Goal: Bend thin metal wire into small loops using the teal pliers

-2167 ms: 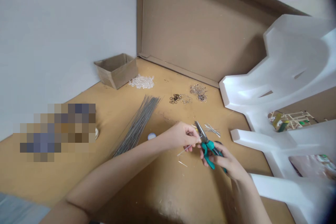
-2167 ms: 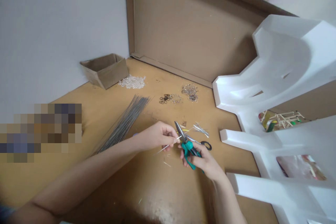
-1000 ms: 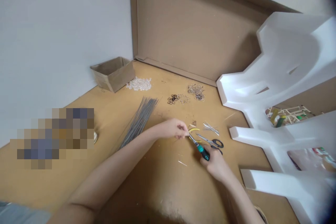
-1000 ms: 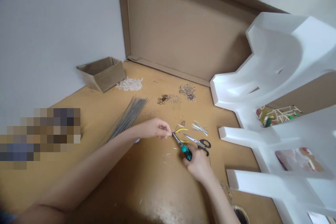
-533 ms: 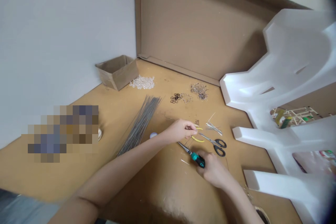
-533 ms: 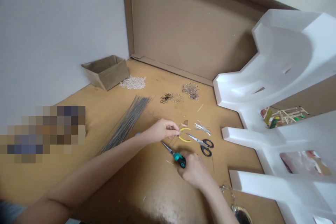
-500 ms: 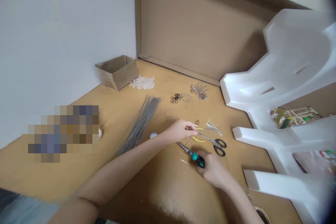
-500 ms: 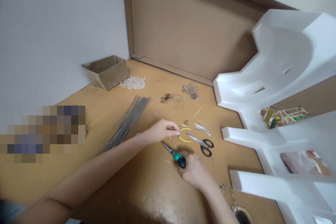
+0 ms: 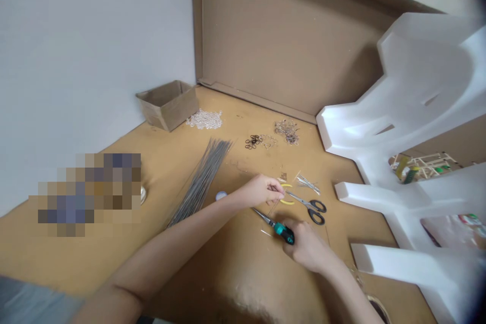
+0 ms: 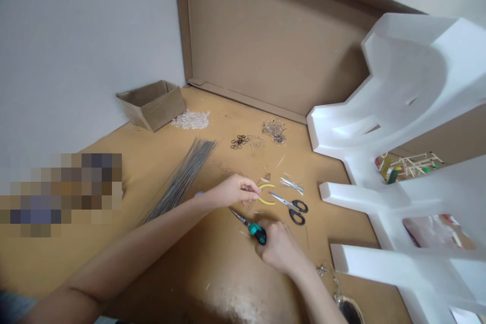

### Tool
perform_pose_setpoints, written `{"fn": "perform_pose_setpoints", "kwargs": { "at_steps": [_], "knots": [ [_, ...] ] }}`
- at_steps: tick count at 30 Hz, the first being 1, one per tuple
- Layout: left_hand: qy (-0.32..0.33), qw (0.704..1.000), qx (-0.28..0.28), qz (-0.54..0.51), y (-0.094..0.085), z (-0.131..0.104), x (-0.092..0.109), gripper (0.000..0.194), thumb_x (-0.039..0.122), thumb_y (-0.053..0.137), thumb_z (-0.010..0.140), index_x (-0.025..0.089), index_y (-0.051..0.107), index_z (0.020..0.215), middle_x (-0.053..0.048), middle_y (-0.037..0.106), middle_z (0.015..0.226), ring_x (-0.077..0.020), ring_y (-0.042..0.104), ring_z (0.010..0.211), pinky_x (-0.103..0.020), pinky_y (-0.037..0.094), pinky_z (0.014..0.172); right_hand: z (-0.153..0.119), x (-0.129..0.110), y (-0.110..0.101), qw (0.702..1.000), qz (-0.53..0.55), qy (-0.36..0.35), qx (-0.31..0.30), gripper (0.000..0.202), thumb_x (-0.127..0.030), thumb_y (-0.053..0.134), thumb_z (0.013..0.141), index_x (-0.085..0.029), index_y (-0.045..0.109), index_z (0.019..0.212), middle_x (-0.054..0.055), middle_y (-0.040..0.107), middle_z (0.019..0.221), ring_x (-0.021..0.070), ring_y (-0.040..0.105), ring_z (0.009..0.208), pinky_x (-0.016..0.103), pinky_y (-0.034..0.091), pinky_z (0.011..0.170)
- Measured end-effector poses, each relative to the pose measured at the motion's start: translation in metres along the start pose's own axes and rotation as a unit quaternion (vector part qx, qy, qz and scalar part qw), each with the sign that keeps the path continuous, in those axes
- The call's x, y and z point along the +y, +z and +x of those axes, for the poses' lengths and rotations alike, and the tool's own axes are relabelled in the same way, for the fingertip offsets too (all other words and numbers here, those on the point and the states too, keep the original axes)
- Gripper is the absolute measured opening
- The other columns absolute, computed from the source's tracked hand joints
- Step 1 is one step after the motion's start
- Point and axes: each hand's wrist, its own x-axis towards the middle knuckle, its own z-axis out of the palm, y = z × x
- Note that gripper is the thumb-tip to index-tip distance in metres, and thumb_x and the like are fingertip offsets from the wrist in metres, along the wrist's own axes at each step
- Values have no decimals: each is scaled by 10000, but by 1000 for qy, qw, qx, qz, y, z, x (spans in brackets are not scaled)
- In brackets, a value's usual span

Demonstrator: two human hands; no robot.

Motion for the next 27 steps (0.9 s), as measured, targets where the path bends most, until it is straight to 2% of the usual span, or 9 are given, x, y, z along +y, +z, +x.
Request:
{"fn": "perform_pose_setpoints", "kwargs": {
  "at_steps": [5,8,12,14,17,21,24,27],
  "knots": [
    [34,997,-23,59,-1,-1,-3,208,334,590,692,131,603,735,25,551,590,-75,476,529,-199,376,542,1,-4,-3,1000,7,12,-12,126,-141,491,687,-188,568,775,25,612,685,150,542,615,228,313,546],
    [36,999,9,30,-2,1,-2,189,313,582,704,125,577,726,15,561,616,-78,493,562,-200,395,575,-1,-6,-5,1000,16,16,-12,199,-137,488,673,-187,586,839,43,639,784,180,581,704,240,365,603],
    [45,996,66,-41,-4,7,-6,168,291,569,721,126,547,739,-12,588,683,-89,535,621,-213,430,621,-13,1,-3,998,49,24,-8,392,-119,486,644,-196,583,1017,80,610,1090,237,572,965,300,397,810],
    [61,995,79,-27,-4,9,-11,162,287,575,721,128,555,742,-18,600,705,-97,548,654,-209,428,630,-23,11,-1,997,66,48,0,496,-119,493,635,-200,551,1121,86,545,1220,253,516,1085,333,364,904],
    [85,991,92,54,0,8,-17,142,277,562,731,139,585,758,-15,619,737,-105,552,684,-202,415,640,-39,27,1,991,97,89,17,522,-166,494,673,-205,512,1193,84,514,1267,252,468,1156,367,324,965],
    [110,975,91,171,8,4,-21,130,269,526,755,166,604,773,2,623,745,-104,542,680,-190,395,627,-53,42,-1,984,110,136,43,488,-202,481,691,-219,517,1178,80,582,1175,255,551,1040,364,395,874],
    [114,973,87,180,12,4,-23,115,258,524,755,167,593,767,4,614,748,-99,535,677,-185,389,623,-57,48,-3,980,108,155,58,455,-224,473,694,-206,532,1145,75,650,1000,254,601,883,349,432,767],
    [116,976,90,161,14,5,-24,101,247,525,752,158,572,747,6,592,737,-96,527,682,-183,388,628,-56,48,-5,979,113,157,69,419,-243,470,694,-193,552,1102,64,660,914,243,605,808,333,433,722]
  ]
}}
